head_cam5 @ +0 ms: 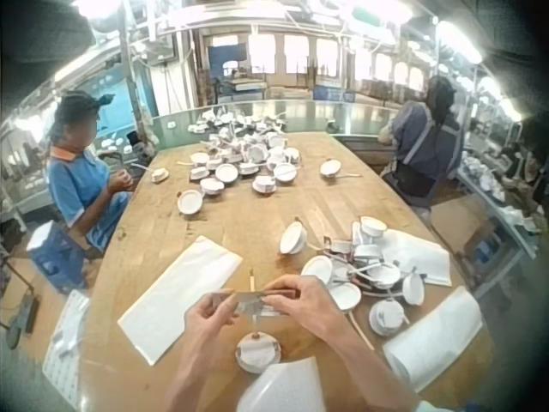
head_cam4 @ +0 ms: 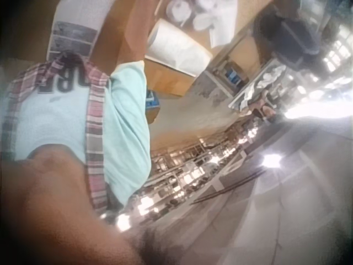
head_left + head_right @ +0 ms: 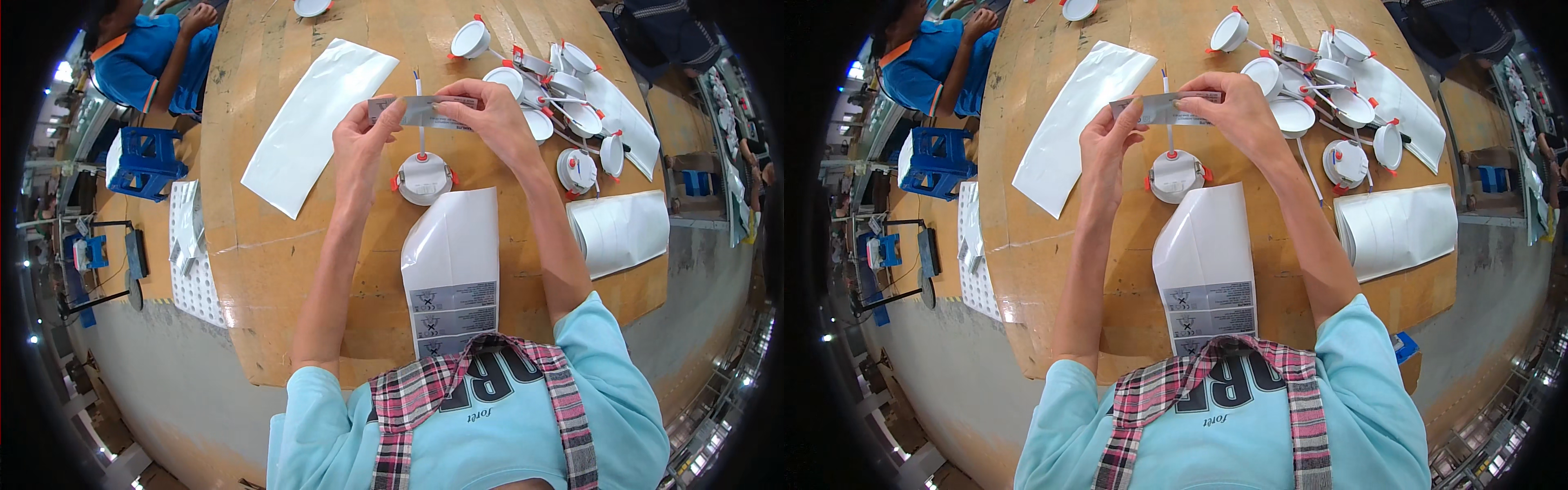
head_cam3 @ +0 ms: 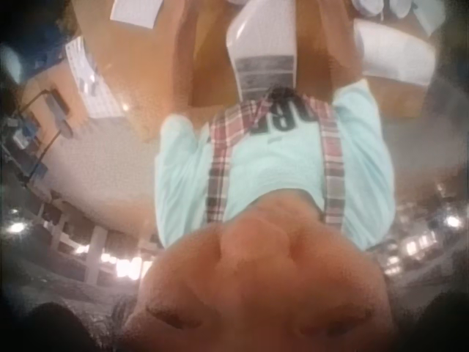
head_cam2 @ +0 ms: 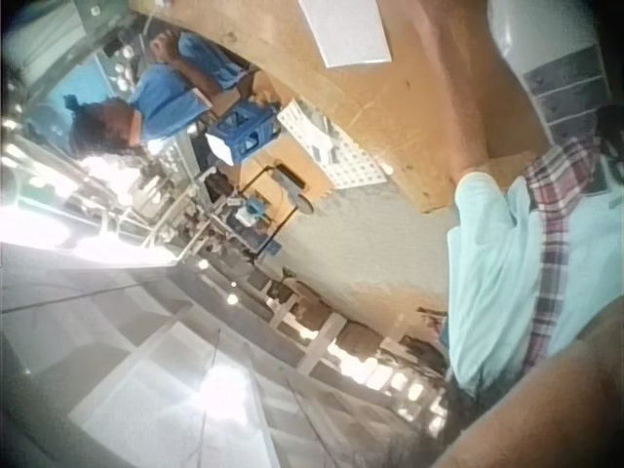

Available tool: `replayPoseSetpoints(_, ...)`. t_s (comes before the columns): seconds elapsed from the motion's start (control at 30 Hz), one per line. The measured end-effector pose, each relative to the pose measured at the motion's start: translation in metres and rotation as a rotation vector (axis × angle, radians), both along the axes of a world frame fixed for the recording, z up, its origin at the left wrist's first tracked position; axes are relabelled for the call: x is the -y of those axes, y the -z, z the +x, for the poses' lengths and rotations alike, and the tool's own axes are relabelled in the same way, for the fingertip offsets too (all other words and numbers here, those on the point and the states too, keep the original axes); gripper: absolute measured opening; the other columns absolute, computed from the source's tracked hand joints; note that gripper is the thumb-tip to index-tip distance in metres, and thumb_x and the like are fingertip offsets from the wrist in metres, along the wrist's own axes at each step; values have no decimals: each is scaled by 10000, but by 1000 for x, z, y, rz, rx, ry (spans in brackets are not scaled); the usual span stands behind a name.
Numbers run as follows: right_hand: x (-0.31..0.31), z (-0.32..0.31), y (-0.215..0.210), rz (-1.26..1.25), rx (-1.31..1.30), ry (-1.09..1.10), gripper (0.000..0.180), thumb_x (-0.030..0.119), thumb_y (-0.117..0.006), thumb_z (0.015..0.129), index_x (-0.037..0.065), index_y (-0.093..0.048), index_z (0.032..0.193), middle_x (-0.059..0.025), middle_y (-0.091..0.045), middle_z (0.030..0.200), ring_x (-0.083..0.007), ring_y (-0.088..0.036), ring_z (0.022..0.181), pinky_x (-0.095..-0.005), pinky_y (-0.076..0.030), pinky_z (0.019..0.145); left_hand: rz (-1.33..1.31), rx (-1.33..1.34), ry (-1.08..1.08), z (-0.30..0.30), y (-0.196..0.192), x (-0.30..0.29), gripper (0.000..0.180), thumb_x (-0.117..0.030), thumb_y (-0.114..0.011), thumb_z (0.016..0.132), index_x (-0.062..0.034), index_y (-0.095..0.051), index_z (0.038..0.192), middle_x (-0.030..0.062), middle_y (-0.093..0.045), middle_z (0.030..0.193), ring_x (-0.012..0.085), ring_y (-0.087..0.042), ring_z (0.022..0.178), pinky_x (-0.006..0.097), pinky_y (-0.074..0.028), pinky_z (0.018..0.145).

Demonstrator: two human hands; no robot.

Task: Assembling LED light fixtures by attaching a label and inserting wires into a component.

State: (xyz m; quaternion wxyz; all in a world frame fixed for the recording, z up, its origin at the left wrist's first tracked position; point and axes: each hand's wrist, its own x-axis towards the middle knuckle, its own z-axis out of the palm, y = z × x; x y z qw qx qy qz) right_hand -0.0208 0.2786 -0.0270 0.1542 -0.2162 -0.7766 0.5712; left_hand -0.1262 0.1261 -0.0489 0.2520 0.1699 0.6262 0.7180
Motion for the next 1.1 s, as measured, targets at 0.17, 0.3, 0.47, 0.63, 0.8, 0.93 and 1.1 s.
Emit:
replayPoseSetpoints(0.17,-6,-8,10,33,19,-9,279,200,-685,820,-33,-685,974,-68,-672,817,-124,-616,748,-255,-489,693,-28,5,57,-13,15,-6,259,-259,-732,829,-27,-691,936,22,-658,801,76,-569,719,221,-444,660)
replayPoseSetpoints(0.3,-9,-12,15,20,30,-29,256,225,-673,854,-2,-675,972,-6,-630,805,-66,-559,739,-220,-451,673,-16,71,25,-13,17,-9,203,-225,-733,826,-40,-697,900,23,-670,804,70,-568,720,222,-440,652)
replayPoseSetpoints(0.47,-8,-11,15,51,51,14,294,228,-681,818,-19,-694,977,-75,-673,808,-129,-612,731,-266,-487,688,-18,64,-24,-13,19,-14,205,-228,-748,801,-37,-704,863,25,-658,762,77,-553,697,237,-432,645)
replayPoseSetpoints(0.63,-9,-11,17,69,19,2,296,227,-680,819,-14,-700,990,-74,-677,821,-131,-606,730,-265,-480,673,11,79,-49,-8,19,-15,225,-241,-753,785,-24,-707,828,30,-640,712,91,-543,677,256,-434,646)
replayPoseSetpoints(0.8,-10,-10,13,88,56,5,287,224,-671,826,-13,-700,986,-74,-671,824,-131,-602,733,-269,-478,671,13,91,-32,-8,20,-17,217,-232,-743,795,-22,-704,830,41,-655,738,96,-556,682,259,-450,657)
replayPoseSetpoints(0.93,-12,-9,15,83,52,-21,271,214,-665,858,7,-687,1032,-8,-637,818,-70,-545,739,-228,-428,661,-17,90,20,-12,21,-16,215,-219,-727,831,-21,-693,908,51,-677,828,84,-601,741,225,-486,683)
replayPoseSetpoints(1.1,-12,-8,16,81,51,-18,277,215,-660,847,-7,-690,1009,-40,-650,823,-99,-568,739,-249,-451,674,-13,100,23,-10,22,-17,211,-204,-718,838,-11,-690,919,66,-679,838,96,-622,741,224,-514,697)
